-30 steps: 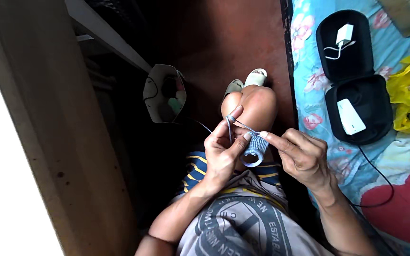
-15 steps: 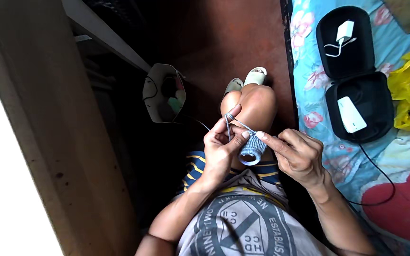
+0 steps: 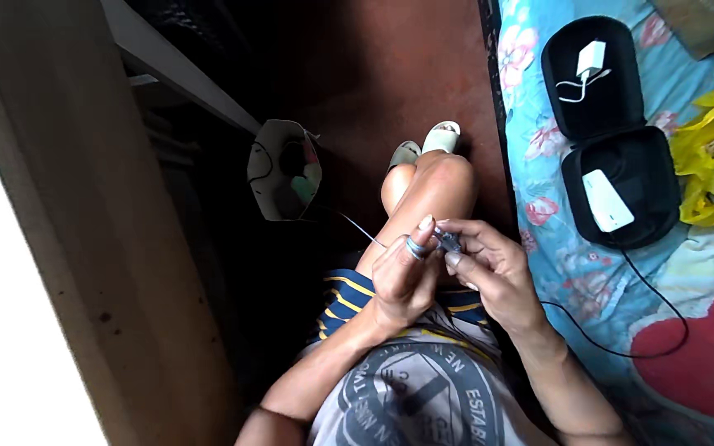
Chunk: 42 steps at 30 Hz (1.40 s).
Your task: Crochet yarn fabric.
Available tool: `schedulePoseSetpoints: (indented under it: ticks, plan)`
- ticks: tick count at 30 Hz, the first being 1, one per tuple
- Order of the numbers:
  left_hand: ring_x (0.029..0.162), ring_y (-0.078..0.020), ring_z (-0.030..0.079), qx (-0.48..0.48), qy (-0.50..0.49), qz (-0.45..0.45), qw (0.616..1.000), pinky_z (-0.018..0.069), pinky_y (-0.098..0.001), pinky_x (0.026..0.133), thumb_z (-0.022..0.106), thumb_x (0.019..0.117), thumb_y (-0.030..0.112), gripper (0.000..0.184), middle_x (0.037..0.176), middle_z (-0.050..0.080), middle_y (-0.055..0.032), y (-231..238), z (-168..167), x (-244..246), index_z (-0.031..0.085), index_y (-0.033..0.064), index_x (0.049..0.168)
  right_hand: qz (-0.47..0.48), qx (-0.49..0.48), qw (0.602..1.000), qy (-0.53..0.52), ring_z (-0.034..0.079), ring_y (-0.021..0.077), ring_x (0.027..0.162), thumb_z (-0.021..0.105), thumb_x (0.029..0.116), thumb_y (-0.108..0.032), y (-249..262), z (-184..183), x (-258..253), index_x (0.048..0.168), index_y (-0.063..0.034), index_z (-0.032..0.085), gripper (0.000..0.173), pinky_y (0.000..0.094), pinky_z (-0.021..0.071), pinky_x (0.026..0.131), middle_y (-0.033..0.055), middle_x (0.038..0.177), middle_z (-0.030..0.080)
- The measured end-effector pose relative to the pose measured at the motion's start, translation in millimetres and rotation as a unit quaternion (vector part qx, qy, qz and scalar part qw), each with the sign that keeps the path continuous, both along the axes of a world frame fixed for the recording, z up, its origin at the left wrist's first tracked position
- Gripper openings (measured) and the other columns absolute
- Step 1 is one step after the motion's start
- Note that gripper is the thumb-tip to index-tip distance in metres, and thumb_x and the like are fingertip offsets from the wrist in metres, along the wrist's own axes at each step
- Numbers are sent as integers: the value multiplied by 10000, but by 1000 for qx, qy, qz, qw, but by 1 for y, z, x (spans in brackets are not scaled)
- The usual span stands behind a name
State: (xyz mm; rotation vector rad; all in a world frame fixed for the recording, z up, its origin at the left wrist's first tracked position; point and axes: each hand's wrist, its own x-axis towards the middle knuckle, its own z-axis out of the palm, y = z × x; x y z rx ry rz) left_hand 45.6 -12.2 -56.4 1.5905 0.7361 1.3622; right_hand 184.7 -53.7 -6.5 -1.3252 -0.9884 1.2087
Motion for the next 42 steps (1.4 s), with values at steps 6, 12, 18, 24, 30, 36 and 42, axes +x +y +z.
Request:
schedulePoseSetpoints:
  ticks: [6, 12, 18, 24, 30, 36, 42]
  plan:
    - [799, -57, 682, -271, -121, -81, 952, 593, -258, 778, 656, 888, -67, 639, 934, 728, 27, 12, 29, -11, 475, 41, 1491, -8, 168, 941, -293, 660, -5, 843, 594, 1005, -83, -2, -13, 20, 1128, -5, 639, 152, 141, 547, 775, 51, 961, 717]
    - [754, -44, 647, -310, -128, -140, 932, 570, -238, 757, 602, 905, -61, 609, 879, 699, 33, 24, 32, -20, 471, 30, 1493, 11, 257, 853, -453, 690, 145, 791, 559, 1009, -67, -1, -19, 36, 1010, -35, 735, 179, 235, 547, 698, 109, 852, 723]
    - [711, -51, 627, -363, -141, -159, 907, 558, -219, 714, 555, 908, -86, 593, 839, 671, 8, 29, 33, -25, 481, 29, 1485, 37, 250, 871, -422, 669, 125, 768, 551, 998, -66, -2, -20, 40, 1035, -44, 759, 212, 221, 532, 689, 98, 824, 705]
    - [880, -52, 672, -209, -54, -132, 967, 588, -254, 824, 617, 930, -27, 574, 1093, 701, -28, 13, 32, -18, 477, 10, 1486, 38, 117, 979, -163, 634, -26, 791, 605, 987, -39, -3, 1, 24, 1187, -17, 691, 219, 131, 550, 723, -3, 956, 708]
    - [850, -67, 682, -187, -80, -82, 976, 591, -269, 809, 625, 939, -13, 508, 972, 720, -1, 9, 31, -10, 547, 53, 1437, -1, -37, 991, 127, 437, -55, 551, 561, 962, 2, 5, 11, 13, 1269, -92, 700, 350, 114, 346, 495, -15, 842, 698]
    - [798, -67, 687, -302, -109, -73, 944, 591, -254, 768, 626, 875, -109, 584, 919, 735, 7, 16, 43, -16, 535, 12, 1439, 26, 119, 979, -162, 682, 12, 970, 558, 997, -18, -1, -7, 23, 1227, -28, 712, 277, 173, 571, 850, 25, 1138, 736]
    - [756, -73, 681, -325, -121, -68, 935, 588, -250, 729, 620, 856, -131, 581, 888, 732, -20, 19, 46, -16, 548, -13, 1420, 48, 195, 911, -360, 485, 54, 630, 535, 1003, -77, 0, -11, 38, 1195, -139, 769, 309, 184, 397, 575, 30, 727, 526]
